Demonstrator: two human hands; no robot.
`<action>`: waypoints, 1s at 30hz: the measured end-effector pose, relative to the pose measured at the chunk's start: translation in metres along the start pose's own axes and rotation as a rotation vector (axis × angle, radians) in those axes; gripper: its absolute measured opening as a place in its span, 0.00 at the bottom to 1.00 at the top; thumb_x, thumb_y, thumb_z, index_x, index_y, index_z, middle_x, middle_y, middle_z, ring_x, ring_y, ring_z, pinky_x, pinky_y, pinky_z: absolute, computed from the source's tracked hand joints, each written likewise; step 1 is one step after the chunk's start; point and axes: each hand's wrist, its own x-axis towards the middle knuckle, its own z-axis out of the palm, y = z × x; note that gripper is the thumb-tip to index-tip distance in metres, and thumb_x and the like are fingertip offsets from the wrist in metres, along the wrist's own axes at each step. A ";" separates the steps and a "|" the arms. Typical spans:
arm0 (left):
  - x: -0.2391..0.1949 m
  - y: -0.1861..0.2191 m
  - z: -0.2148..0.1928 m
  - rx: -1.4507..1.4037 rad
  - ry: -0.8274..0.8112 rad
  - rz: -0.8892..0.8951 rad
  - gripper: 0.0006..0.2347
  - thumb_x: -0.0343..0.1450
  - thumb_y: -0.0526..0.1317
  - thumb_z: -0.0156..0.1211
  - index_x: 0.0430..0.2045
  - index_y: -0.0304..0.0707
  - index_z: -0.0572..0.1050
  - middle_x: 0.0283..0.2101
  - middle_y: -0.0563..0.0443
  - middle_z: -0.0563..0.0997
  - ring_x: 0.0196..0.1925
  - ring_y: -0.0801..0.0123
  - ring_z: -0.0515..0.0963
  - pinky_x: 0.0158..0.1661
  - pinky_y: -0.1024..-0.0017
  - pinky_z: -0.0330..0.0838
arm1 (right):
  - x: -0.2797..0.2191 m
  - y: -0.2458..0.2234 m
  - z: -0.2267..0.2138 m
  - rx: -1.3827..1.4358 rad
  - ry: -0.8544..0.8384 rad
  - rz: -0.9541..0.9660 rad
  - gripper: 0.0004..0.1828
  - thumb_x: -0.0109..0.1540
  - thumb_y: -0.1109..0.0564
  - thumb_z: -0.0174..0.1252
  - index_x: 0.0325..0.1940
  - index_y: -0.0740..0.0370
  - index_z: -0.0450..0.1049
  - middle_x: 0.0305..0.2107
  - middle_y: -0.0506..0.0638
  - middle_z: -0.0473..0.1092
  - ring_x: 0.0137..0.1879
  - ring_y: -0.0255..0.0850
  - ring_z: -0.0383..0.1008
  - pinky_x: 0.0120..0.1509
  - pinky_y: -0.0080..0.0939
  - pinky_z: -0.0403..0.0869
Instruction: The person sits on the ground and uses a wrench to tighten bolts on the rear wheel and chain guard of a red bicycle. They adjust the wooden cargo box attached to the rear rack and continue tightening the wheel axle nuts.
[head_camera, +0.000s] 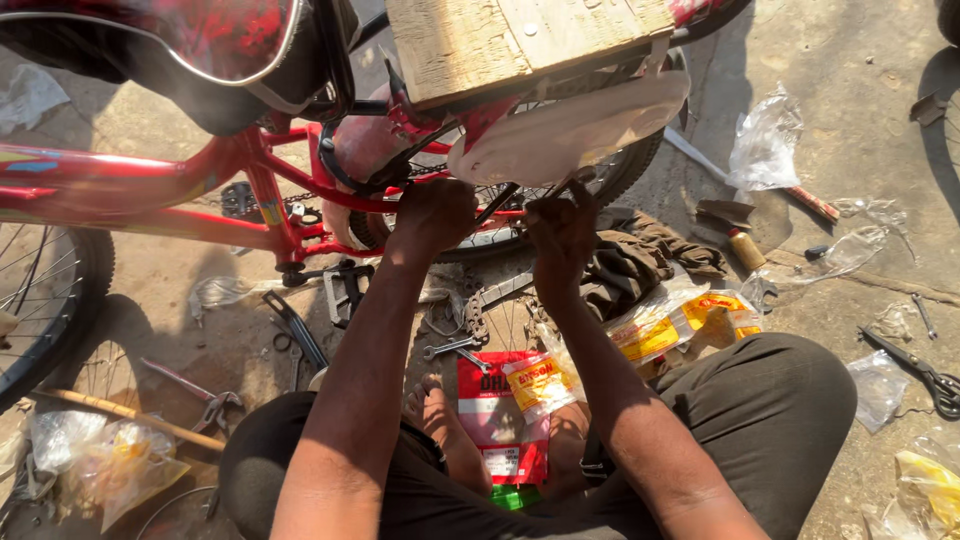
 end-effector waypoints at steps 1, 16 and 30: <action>0.002 -0.005 -0.001 -0.003 0.017 0.085 0.08 0.71 0.38 0.54 0.32 0.36 0.81 0.35 0.41 0.84 0.38 0.49 0.85 0.36 0.51 0.78 | -0.007 0.005 0.008 -0.010 -0.033 0.031 0.30 0.65 0.64 0.60 0.69 0.61 0.57 0.39 0.50 0.75 0.40 0.32 0.73 0.42 0.31 0.73; -0.002 0.004 -0.014 -0.035 -0.043 0.019 0.10 0.57 0.41 0.69 0.21 0.32 0.81 0.28 0.37 0.82 0.33 0.49 0.84 0.35 0.56 0.77 | -0.094 0.155 -0.028 -0.106 -0.336 0.457 0.09 0.66 0.67 0.61 0.51 0.67 0.79 0.37 0.52 0.77 0.42 0.36 0.75 0.47 0.36 0.74; -0.018 0.010 0.025 0.166 0.479 0.124 0.04 0.61 0.38 0.62 0.19 0.38 0.78 0.21 0.45 0.74 0.28 0.52 0.77 0.32 0.55 0.65 | -0.197 0.238 -0.082 -1.399 -0.460 0.680 0.24 0.59 0.42 0.63 0.51 0.59 0.71 0.39 0.62 0.77 0.50 0.58 0.78 0.54 0.51 0.75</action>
